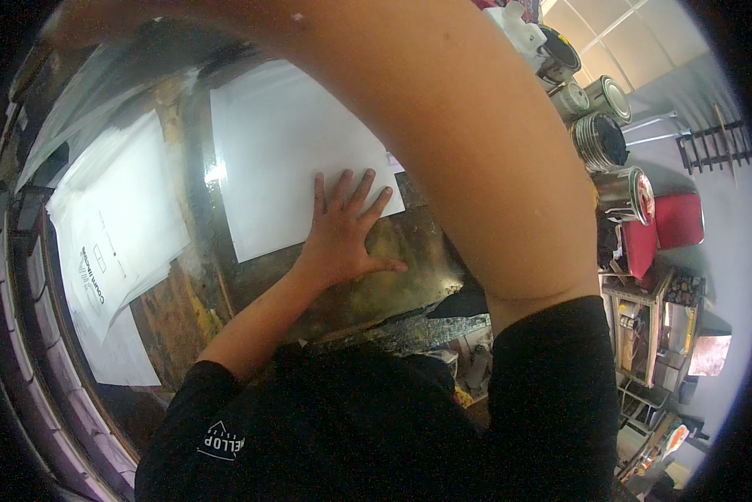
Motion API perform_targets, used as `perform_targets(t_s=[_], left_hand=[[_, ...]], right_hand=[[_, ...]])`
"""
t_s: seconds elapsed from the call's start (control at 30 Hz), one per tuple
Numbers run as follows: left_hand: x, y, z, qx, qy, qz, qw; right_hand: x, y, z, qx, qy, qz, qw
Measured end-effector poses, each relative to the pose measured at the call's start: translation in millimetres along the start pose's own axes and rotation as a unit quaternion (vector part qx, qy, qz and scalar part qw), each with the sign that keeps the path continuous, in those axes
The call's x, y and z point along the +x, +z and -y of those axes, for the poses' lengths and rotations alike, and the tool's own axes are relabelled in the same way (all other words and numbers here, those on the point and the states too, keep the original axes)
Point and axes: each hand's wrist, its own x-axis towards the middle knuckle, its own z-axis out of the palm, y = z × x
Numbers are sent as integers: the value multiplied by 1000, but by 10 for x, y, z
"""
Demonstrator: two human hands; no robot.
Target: The person performs screen printing by placing sheets of paper on a surface and using a squeegee to spread ink through a mesh screen onto the paper, repeating the process for multiple sheets.
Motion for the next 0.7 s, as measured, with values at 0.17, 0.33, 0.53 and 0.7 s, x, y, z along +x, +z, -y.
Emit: perform_targets(t_s=[0.17, 0.33, 0.53, 0.7], left_hand=[[26, 67, -37, -8, 30, -27, 999], [-55, 85, 69, 7, 18, -113, 993], [-819, -1168, 592, -425, -207, -365, 802], [-1386, -1841, 467, -466, -241, -347, 778]], right_hand=[[33, 8, -67, 29, 10, 13, 999], [337, -190, 56, 84, 35, 256, 962], [-153, -15, 76, 34, -19, 108, 993], [-1274, 344, 236, 25, -40, 177, 983]])
